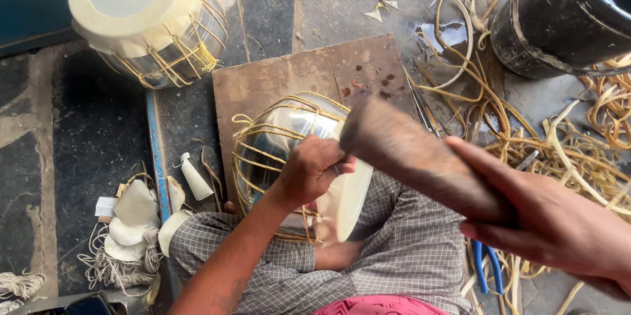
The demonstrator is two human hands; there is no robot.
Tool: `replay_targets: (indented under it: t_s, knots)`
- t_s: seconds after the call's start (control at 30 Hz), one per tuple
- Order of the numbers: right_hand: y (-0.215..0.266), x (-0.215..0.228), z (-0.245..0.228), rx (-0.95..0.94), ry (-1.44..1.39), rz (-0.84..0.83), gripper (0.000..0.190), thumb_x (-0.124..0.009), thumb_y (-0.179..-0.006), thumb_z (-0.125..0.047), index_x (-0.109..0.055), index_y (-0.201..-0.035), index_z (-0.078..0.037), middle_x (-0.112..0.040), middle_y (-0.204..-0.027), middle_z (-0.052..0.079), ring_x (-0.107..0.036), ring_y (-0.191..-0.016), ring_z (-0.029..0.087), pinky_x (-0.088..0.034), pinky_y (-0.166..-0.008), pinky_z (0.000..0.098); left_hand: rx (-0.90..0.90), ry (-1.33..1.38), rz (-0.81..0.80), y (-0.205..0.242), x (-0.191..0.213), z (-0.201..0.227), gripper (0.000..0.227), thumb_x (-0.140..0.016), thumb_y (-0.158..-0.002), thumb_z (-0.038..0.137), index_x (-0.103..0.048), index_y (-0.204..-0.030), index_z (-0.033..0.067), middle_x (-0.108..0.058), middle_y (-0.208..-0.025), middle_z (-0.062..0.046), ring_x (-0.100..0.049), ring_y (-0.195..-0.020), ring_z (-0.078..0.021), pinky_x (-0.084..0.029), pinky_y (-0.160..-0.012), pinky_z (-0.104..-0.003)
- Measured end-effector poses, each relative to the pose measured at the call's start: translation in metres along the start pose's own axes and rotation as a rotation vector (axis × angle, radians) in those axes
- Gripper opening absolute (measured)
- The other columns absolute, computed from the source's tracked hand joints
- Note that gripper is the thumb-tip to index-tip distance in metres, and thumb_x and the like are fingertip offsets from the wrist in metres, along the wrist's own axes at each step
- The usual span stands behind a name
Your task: The person hammers a metal ring onto the drum head by hand, then uses a wooden tool to strike a wedge along the drum's side and marks the edge with a pencil.
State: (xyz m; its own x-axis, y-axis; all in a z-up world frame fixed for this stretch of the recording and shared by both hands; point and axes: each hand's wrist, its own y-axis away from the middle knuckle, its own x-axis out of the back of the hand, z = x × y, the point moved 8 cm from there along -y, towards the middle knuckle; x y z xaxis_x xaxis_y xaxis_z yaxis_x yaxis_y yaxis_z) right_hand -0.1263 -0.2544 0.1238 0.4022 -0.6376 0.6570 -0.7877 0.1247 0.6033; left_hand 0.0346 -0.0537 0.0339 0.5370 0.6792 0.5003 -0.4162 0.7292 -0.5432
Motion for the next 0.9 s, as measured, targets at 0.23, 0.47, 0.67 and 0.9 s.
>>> replay_targets:
  t_s: [0.23, 0.47, 0.67, 0.9]
  knots:
    - [0.003, 0.008, 0.04, -0.149, -0.026, 0.1, 0.124, -0.088, -0.072, -0.042, -0.015, -0.172, -0.035, -0.076, -0.091, 0.006, -0.076, -0.082, 0.02, -0.061, -0.076, 0.0361, 0.024, 0.012, 0.005, -0.012, 0.006, 0.016, 0.015, -0.077, -0.091, 0.02, -0.067, -0.096, 0.0092, -0.072, -0.089, -0.002, -0.071, -0.085, -0.0231, -0.049, -0.081, -0.036]
    - [0.028, 0.032, -0.005, 0.411, -0.063, 0.456, 0.107, -0.078, -0.077, -0.041, -0.023, -0.165, -0.014, -0.072, -0.106, 0.014, -0.075, -0.088, 0.026, -0.057, -0.076, 0.039, 0.028, -0.045, -0.024, -0.009, 0.0, 0.013, 0.016, -0.077, -0.091, 0.02, -0.066, -0.096, 0.0091, -0.071, -0.087, -0.003, -0.07, -0.083, -0.0248, -0.05, -0.08, -0.038]
    - [-0.017, -0.005, -0.013, 0.098, 0.21, -0.082, 0.105, -0.072, -0.084, -0.05, -0.01, -0.167, -0.034, -0.07, -0.1, 0.008, -0.074, -0.079, 0.023, -0.058, -0.077, 0.0402, 0.035, -0.085, -0.1, -0.007, -0.014, -0.008, 0.012, -0.073, -0.084, 0.009, -0.065, -0.092, 0.0049, -0.067, -0.086, -0.01, -0.067, -0.081, -0.0311, -0.054, -0.072, -0.04]
    - [-0.006, 0.016, 0.026, -0.192, 0.038, -0.013, 0.12, -0.084, -0.076, -0.048, -0.009, -0.169, -0.039, -0.074, -0.097, 0.006, -0.075, -0.085, 0.022, -0.061, -0.08, 0.0385, 0.097, 0.036, -0.084, -0.018, -0.01, -0.003, 0.017, -0.078, -0.09, 0.019, -0.065, -0.09, 0.0077, -0.068, -0.085, -0.006, -0.069, -0.082, -0.028, -0.052, -0.074, -0.041]
